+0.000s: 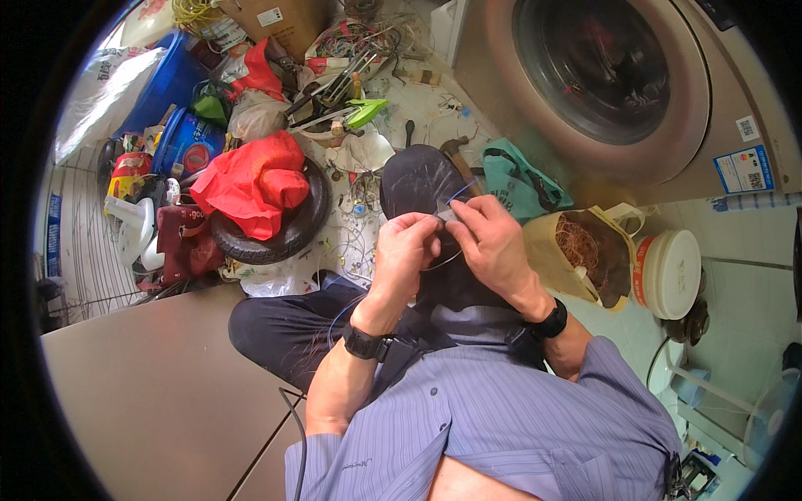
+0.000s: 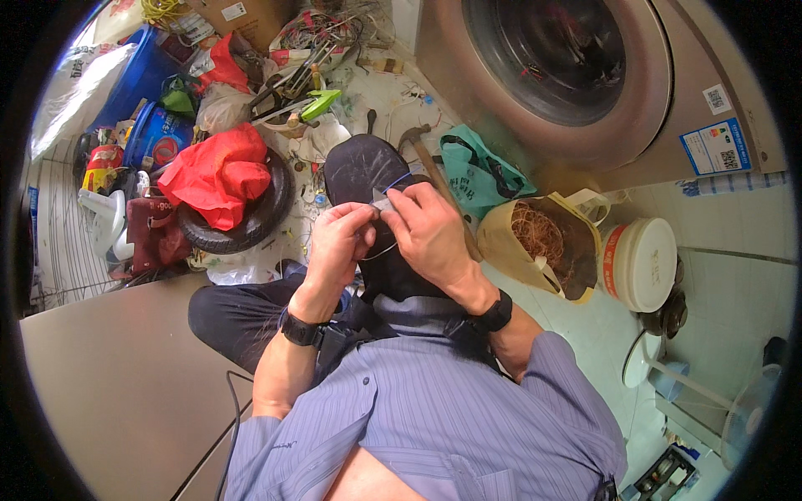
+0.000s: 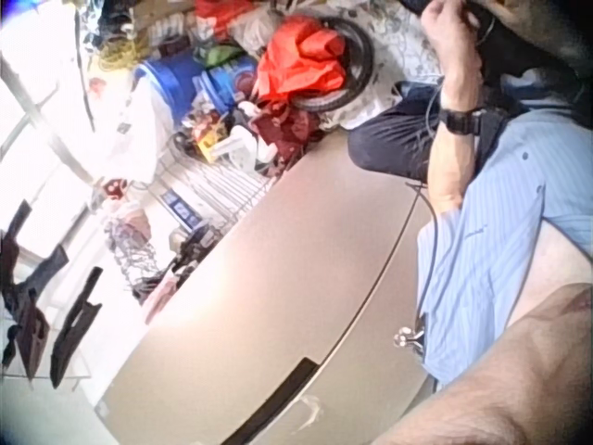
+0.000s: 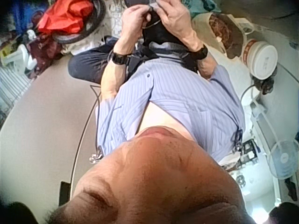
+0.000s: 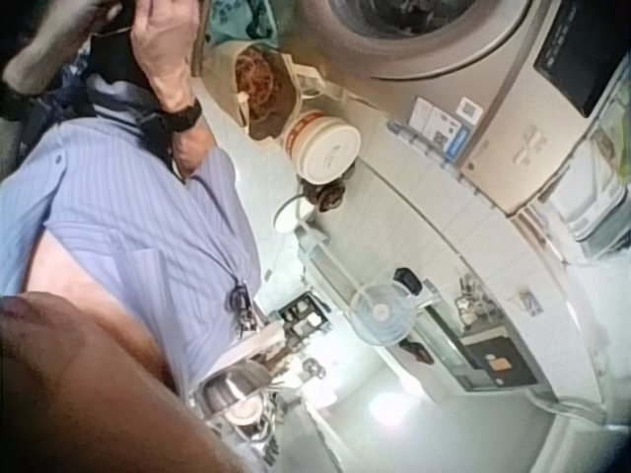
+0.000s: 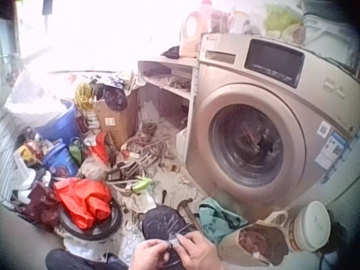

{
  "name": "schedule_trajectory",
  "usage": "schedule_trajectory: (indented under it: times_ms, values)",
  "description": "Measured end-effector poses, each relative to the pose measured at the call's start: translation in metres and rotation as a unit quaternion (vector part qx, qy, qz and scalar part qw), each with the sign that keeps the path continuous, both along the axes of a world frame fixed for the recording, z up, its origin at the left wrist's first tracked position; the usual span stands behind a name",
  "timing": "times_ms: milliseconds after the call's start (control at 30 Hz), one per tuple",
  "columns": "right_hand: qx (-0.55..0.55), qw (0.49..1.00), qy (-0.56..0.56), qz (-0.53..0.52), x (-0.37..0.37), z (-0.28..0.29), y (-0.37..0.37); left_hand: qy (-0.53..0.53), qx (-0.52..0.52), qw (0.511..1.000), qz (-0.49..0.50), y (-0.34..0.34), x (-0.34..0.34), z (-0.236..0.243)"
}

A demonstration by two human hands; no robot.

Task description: The person sits on the floor and repairs a white electrical cable by stripping the outer sheath with pliers, twisting the exposed conductors, and wrapping the connection with blue insulating tape. The person handles the cable, pliers, and tape throughout the process.

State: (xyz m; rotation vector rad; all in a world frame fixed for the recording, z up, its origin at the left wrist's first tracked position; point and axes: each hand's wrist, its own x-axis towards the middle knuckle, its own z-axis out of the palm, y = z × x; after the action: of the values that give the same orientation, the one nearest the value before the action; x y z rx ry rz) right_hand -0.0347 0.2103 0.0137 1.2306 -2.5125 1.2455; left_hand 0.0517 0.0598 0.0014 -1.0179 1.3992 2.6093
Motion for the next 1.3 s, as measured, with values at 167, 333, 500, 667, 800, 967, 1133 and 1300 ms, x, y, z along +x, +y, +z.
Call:
schedule_trajectory:
  times_ms: [167,333,500,667,800,967,1133,1300]
  values:
    - [0.019,0.999,0.022,0.022,0.001,0.001,-0.001,-0.015,-0.071,0.997,-0.029,-0.001,0.0,0.0]
    - [0.022,0.999,0.023,0.04,-0.003,-0.001,-0.003,-0.016,-0.12,0.99,-0.07,-0.006,0.0,0.002]
    - [0.021,0.998,0.034,0.038,-0.004,-0.003,-0.005,-0.006,-0.174,0.981,-0.081,-0.005,0.0,0.002]
    - [0.024,0.998,0.055,0.022,-0.002,-0.007,-0.006,0.001,-0.165,0.984,-0.062,-0.002,0.002,0.002]
    - [0.017,0.998,0.066,0.015,-0.001,-0.011,-0.006,0.019,-0.148,0.987,-0.053,-0.003,0.005,-0.002]
    - [0.014,0.997,0.078,0.007,0.001,-0.013,-0.006,0.011,-0.167,0.984,-0.068,-0.003,0.016,-0.006]
    - [0.009,0.997,0.082,-0.004,0.001,-0.014,-0.008,-0.011,-0.151,0.986,-0.074,-0.003,0.03,0.0]
    - [0.011,0.997,0.082,-0.008,0.001,-0.013,-0.008,-0.007,-0.146,0.984,-0.102,-0.008,0.044,0.006]
